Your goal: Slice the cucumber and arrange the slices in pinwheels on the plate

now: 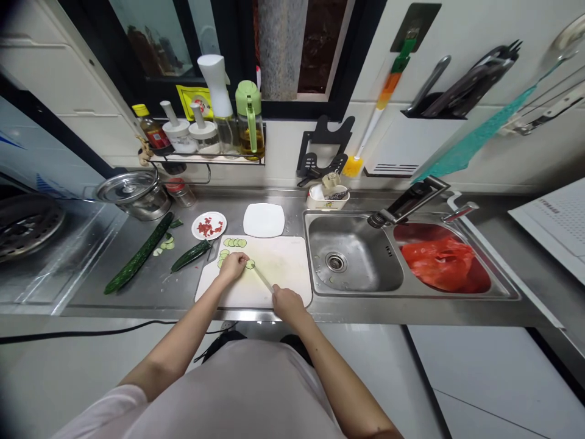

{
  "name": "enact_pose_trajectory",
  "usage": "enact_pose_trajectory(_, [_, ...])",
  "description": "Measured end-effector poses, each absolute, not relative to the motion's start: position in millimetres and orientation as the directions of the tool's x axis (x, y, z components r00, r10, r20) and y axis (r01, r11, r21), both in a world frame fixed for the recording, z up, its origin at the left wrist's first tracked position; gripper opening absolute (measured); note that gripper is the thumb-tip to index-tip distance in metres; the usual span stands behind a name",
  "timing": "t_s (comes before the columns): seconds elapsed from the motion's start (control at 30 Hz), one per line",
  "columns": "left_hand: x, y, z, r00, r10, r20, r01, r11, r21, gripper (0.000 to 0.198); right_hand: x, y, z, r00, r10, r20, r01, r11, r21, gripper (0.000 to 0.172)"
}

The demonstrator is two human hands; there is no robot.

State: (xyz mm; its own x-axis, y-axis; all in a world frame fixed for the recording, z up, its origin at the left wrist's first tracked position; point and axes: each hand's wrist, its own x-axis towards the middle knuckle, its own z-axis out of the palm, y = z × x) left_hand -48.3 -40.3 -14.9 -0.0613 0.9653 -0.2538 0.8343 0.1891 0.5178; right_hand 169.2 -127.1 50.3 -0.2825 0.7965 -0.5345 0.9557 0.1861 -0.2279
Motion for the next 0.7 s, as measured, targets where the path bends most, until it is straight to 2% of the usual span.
enact_pose_trajectory(0.7, [-47,-41,-11,-0.085,0.953,-0.291,0.824,0.232,0.516,0.026,160,-119,62,-0.303,0.748,-0.590,0.953,0.226,-0.202,0.030])
